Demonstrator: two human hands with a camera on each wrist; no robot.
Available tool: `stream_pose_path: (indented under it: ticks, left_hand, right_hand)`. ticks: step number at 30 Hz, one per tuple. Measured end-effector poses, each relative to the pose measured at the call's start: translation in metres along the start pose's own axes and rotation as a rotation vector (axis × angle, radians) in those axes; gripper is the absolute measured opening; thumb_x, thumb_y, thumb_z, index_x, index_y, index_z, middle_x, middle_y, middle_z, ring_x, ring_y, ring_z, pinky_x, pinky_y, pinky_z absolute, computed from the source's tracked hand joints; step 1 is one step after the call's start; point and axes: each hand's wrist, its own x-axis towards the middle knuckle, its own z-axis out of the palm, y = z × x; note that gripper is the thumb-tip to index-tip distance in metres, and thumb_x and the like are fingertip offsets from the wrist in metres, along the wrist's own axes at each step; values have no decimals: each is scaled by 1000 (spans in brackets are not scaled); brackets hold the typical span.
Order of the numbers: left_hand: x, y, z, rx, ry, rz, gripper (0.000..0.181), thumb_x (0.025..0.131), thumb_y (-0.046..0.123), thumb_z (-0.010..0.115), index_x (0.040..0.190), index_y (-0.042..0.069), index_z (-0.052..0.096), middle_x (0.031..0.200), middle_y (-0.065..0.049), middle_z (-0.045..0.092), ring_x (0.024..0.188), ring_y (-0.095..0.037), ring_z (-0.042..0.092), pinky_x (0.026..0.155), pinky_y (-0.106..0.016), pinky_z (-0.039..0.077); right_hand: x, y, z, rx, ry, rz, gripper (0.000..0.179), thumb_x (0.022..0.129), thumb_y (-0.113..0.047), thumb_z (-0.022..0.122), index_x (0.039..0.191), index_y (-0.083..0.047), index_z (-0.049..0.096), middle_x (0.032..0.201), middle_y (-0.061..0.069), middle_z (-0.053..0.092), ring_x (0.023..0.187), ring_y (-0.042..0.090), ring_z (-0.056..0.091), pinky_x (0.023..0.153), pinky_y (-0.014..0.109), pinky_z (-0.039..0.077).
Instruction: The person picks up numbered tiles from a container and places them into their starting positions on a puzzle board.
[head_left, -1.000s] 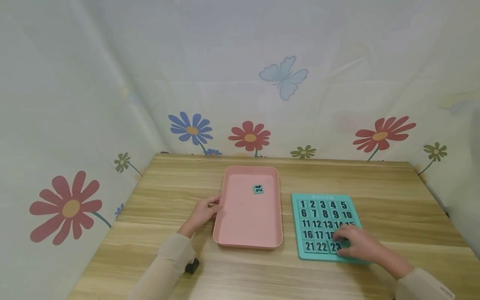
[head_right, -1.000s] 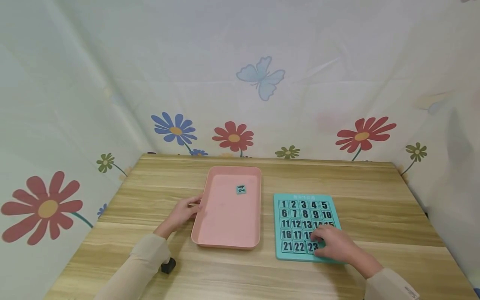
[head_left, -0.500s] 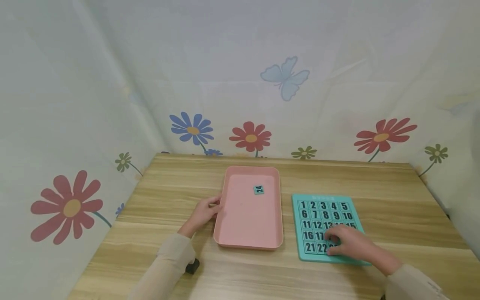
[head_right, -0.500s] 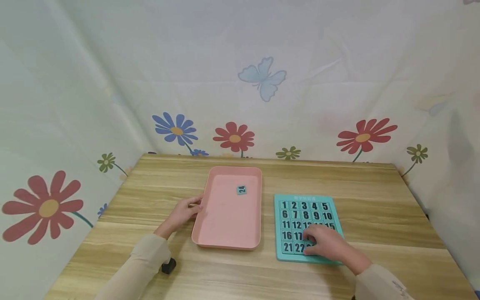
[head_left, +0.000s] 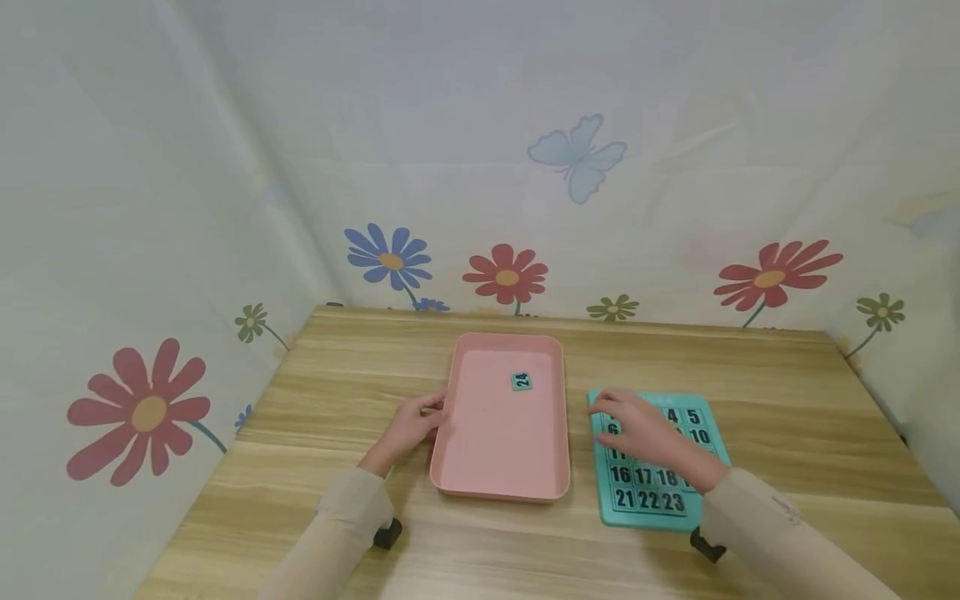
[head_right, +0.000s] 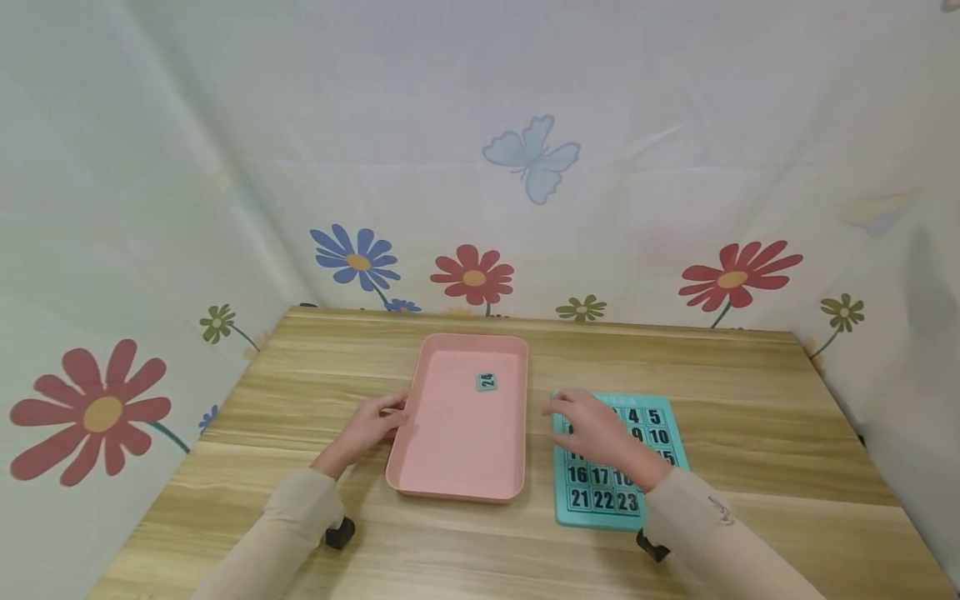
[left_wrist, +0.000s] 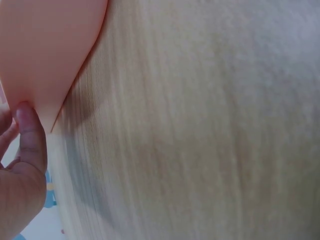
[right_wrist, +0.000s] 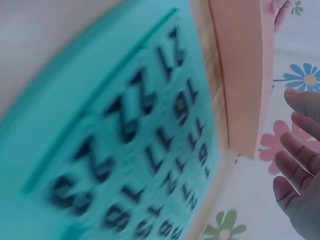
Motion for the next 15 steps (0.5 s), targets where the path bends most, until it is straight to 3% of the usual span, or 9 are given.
stream_pose_path:
  ticks: [10,15]
  left_hand:
    - [0,0,-1,0,1,0,42,85,2,52,126,-3,44,106,-25,52,86,-26,60,69,-31,56]
    - [0,-1,-2,15,-5,10,42,85,3,52,127,-2,44,106,-25,52,83,-23,61,66,-28,56]
  right_hand:
    - [58,-11,14,24,-7,-53,34,77,-22,66,109,-12,61,110,5,57,99,22,51,85,40,48]
    - [83,-13,23,-9,-5,-143,32,78,-18,64,109,-11,62,105,5,56,92,21,51,78,37,48]
